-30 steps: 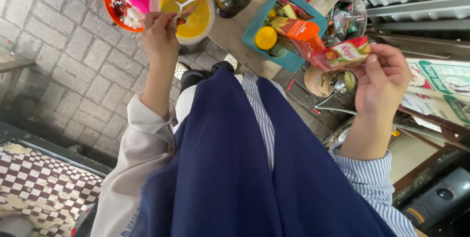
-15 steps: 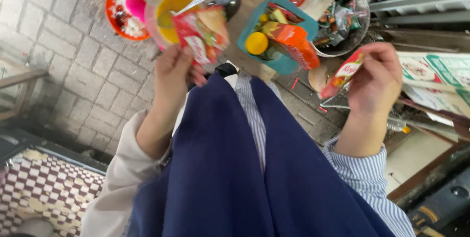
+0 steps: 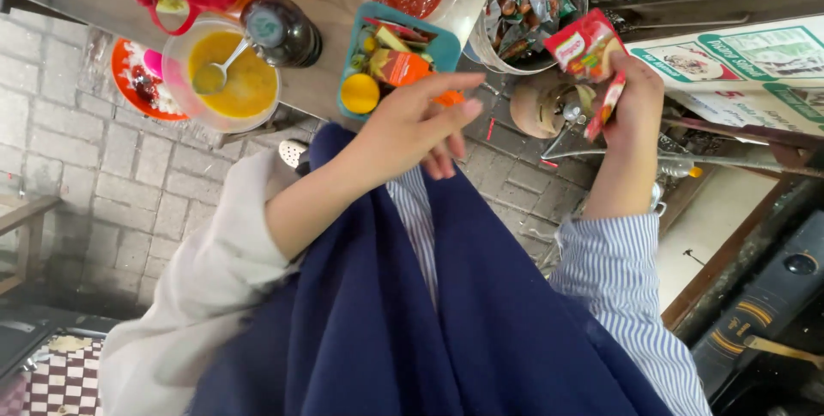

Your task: Preparing an egg mixture by whisking and adding seasoning, then frying it in a pan on a stove.

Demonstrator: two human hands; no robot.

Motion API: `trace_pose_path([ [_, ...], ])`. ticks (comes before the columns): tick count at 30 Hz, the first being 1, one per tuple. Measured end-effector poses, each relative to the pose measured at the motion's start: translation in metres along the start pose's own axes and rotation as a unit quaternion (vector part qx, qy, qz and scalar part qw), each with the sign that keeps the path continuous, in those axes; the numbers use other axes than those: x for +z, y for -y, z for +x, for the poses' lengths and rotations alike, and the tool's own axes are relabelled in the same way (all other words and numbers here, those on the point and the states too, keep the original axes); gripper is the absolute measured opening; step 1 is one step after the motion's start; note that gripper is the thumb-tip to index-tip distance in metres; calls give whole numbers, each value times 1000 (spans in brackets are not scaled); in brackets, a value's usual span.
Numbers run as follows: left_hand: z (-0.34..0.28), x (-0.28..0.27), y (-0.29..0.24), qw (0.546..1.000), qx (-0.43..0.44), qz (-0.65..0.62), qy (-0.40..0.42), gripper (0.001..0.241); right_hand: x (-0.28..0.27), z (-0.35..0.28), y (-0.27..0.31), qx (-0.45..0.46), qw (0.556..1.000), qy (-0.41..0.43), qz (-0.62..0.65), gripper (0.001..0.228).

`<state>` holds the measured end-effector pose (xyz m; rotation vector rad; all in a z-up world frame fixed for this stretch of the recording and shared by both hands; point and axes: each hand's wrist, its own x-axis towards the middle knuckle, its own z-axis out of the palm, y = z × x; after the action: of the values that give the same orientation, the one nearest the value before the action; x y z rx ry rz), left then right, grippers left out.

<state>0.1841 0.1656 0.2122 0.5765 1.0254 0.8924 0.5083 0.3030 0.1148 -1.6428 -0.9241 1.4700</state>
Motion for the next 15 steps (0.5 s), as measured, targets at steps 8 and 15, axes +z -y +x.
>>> trace_pose_path([
  [8,-17,-30,16,999,4,25,-23,38,-93,138,-133,166,971,-146,-93,64],
  [15,18,-1,60,973,138,184,-19,50,8,27,-39,7,996,87,-5,22],
])
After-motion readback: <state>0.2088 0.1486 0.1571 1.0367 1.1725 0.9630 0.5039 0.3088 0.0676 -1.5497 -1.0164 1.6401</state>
